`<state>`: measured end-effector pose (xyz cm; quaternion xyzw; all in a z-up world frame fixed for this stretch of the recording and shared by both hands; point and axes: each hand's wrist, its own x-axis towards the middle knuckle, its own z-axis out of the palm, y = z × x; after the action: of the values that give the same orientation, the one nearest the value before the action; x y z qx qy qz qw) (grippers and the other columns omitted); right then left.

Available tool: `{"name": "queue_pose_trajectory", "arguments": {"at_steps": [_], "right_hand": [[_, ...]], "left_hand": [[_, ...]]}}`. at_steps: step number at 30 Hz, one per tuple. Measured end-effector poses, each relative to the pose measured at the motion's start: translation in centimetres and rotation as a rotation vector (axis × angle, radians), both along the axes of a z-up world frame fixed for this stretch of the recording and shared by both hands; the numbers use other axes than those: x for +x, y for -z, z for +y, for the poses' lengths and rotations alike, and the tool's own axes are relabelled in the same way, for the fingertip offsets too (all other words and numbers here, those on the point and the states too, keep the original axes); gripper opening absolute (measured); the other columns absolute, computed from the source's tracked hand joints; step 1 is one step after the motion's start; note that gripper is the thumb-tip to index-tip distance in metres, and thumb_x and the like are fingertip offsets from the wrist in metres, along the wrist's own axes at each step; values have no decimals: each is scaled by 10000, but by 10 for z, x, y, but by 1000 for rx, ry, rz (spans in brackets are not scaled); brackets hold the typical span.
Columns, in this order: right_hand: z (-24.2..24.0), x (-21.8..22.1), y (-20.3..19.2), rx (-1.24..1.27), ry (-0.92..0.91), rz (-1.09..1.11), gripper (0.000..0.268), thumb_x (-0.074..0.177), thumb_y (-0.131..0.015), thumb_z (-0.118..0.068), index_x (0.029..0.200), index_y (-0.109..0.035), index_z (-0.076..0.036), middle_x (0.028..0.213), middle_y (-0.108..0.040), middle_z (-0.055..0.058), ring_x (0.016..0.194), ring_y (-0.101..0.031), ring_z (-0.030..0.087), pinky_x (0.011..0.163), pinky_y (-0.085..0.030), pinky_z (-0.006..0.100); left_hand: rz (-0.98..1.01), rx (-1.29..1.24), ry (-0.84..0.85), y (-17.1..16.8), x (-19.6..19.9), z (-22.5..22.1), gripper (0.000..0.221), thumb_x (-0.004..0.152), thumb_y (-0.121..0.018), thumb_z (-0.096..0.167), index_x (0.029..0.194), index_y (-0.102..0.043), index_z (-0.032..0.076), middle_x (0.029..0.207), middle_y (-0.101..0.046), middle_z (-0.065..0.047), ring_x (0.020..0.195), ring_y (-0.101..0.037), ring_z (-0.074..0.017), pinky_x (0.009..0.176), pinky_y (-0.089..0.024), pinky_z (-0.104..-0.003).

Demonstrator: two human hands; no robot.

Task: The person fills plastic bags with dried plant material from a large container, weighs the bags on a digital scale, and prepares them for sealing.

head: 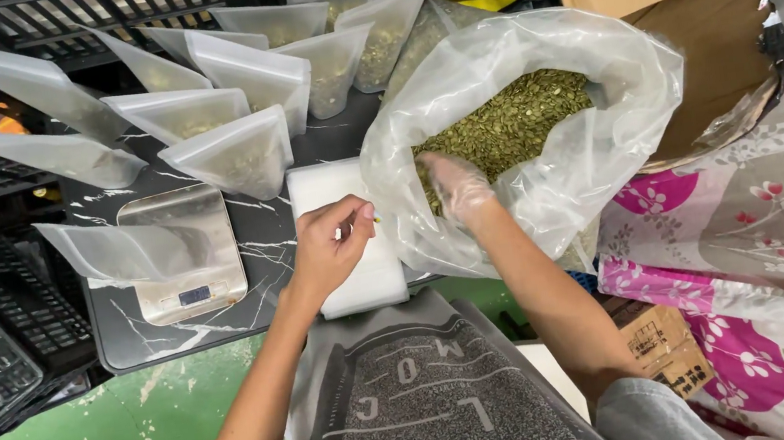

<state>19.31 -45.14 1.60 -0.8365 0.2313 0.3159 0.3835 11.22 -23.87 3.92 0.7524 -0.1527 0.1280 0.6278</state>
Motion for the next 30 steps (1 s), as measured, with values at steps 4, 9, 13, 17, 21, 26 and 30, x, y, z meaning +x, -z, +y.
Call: {"name": "queue_pose_trajectory", "arguments": {"at_steps": [4, 9, 13, 17, 21, 26, 30], "right_hand": [[-7, 11, 27, 663, 1103, -56, 334, 885, -670, -252, 1109, -606, -13, 952, -709, 180, 846, -696, 351, 705, -568, 534], [-18, 11, 34, 1238, 1277, -202, 152, 858, -553, -252, 845, -678, -167, 811, -704, 33, 727, -683, 199, 663, -633, 356], [-10, 3, 0, 1382, 1276, -334, 296, 960, -479, -354, 895, -729, -208, 875, -743, 16, 811, -730, 212, 764, -645, 418], [-9, 5, -4, 1330, 1307, -343, 328, 941, -590, -435, 729, -685, -204, 711, -648, 38, 652, -669, 195, 571, -616, 298], [-22, 3, -2, 1562, 1254, -172, 407, 931, -671, -408, 583, -542, -243, 523, -467, -103, 452, -529, 40, 422, -474, 155], [-12, -3, -17, 1451, 1185, -299, 450, 867, -742, -244, 552, -421, -242, 485, -387, -124, 435, -438, 23, 413, -385, 116], [-29, 12, 14, 1438, 1204, -304, 434, 878, -746, -291, 597, -422, -234, 519, -413, -109, 476, -475, 63, 437, -416, 149]], "left_hand": [[-35, 63, -21, 2, 1, 10, 245, 999, -629, 126, 757, -667, 116, 528, -618, -44, 394, -478, -211, 417, -445, -294], [-82, 149, -15, 1, -3, 21, 235, 991, -647, 132, 759, -669, 99, 517, -598, -82, 411, -515, -273, 433, -462, -340], [-87, 153, -5, 0, -6, 26, 233, 996, -634, 130, 767, -662, 101, 514, -590, -76, 425, -518, -267, 447, -469, -337], [-83, 155, -9, 1, -6, 27, 228, 993, -636, 133, 767, -663, 116, 499, -579, -63, 430, -524, -263, 457, -476, -334], [-83, 165, -11, 0, -10, 31, 233, 996, -628, 135, 765, -659, 118, 498, -576, -62, 428, -521, -261, 453, -473, -333], [-60, 173, -27, 1, -14, 36, 249, 1001, -628, 147, 756, -659, 118, 494, -575, -65, 427, -524, -271, 450, -469, -340], [-23, 173, -46, 14, -17, 38, 210, 986, -645, 146, 781, -691, 135, 512, -613, -40, 422, -530, -232, 430, -461, -308]]}}
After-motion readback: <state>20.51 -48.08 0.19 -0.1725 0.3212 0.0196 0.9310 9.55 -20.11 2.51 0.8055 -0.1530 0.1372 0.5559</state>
